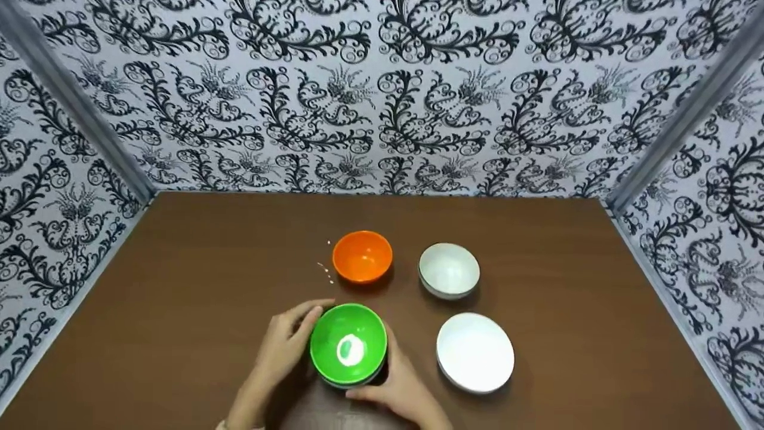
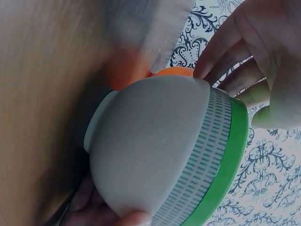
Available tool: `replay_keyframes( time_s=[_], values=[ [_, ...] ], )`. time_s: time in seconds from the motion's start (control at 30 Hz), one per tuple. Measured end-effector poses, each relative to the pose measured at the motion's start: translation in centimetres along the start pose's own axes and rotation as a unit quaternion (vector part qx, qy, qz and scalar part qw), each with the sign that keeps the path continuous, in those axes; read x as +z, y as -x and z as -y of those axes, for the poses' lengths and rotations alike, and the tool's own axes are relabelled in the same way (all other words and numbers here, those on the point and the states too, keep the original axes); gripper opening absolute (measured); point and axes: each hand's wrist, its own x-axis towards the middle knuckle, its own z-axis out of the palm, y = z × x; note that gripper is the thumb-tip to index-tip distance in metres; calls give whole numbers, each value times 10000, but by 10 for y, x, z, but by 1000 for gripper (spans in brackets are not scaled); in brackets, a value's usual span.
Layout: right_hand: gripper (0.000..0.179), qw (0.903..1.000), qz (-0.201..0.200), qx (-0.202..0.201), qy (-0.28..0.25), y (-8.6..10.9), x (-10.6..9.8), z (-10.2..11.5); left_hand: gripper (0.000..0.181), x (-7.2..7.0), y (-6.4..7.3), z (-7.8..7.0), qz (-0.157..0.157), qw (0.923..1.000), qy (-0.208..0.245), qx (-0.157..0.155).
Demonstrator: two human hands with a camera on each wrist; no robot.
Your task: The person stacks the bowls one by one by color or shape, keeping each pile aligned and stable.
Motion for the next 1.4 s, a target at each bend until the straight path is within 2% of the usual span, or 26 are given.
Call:
replay_keyframes(
  time_s=[0.2,0.4,0.63,1.03,1.3,1.4],
  values=[
    [127,9998,-97,-138,92,-2,-1,2,34,-6,-2,-3,194,9988,449,67],
    [127,9999,0,-145,2,3,2,-4,32,-7,4,4,440,9946,934,-135],
    [124,9998,35,-198,-37,4,2,-4,32,-7,4,8,589,9902,1224,-330],
    [125,9998,49,-33,-175,4,2,-2,30,-6,1,13,673,9800,1772,-597],
    [126,9993,112,-75,-351,5,2,-1,31,-6,2,15,736,9675,2272,-832],
    [125,9992,135,-93,-366,1,0,0,32,-6,0,17,611,9574,2657,-949]
  ],
)
